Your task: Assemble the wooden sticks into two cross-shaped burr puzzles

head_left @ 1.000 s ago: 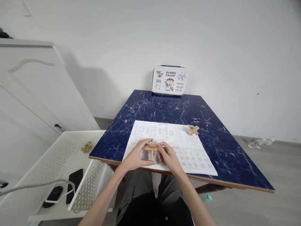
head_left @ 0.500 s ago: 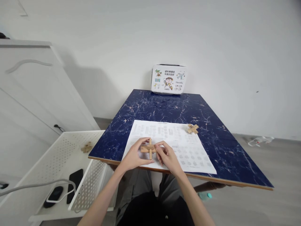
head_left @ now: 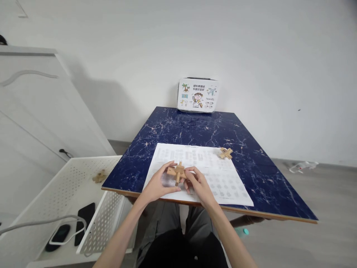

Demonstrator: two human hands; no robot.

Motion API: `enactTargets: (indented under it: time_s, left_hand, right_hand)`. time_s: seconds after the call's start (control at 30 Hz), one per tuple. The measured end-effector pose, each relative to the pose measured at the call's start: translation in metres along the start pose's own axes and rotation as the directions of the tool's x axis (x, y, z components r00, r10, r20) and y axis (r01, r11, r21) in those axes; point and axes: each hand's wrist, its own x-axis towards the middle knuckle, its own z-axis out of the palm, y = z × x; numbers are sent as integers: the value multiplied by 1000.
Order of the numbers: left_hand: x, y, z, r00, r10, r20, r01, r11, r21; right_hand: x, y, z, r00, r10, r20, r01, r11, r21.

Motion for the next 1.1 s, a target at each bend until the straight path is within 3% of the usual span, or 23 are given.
enactTargets:
  time_s: [0.17, 0.27, 0.43, 0.53, 0.67, 0.8, 0.93, 1.1]
  left_hand:
    - [2, -7, 1, 1000, -10, -18, 10, 1000, -9]
    - [2, -7, 2, 999, -14, -35, 14, 1000, -1]
    - [2, -6, 3, 998, -11, -57, 11, 1000, 6]
    - [2, -6, 5, 998, -2, -66, 4, 1000, 21]
    - [2, -5, 6, 998, -10, -69, 13, 999, 48]
    - [2, -5, 6, 998, -14, -67, 18, 998, 60]
    - [2, -6, 7, 998, -19, -61, 23, 998, 66]
    - [3, -6, 7, 998, -24, -57, 28, 996, 79]
  right_hand:
    - [-5, -20, -24, 987, -15, -162, 18, 1000, 19]
    - [-9, -37, -48, 949, -62, -310, 52, 998, -41]
    - [-15, -48, -94, 823, -180, -540, 43, 966, -256]
    - [-19, -43, -120, 760, -231, -607, -29, 921, -388]
    - [-25, -35, -143, 690, -321, -649, -217, 764, -608]
    - [-27, -30, -148, 690, -348, -635, -273, 687, -674]
    - [-30, -25, -139, 701, -359, -616, -245, 691, -680]
    - [-45, -11, -119, 676, -383, -630, -198, 728, -656]
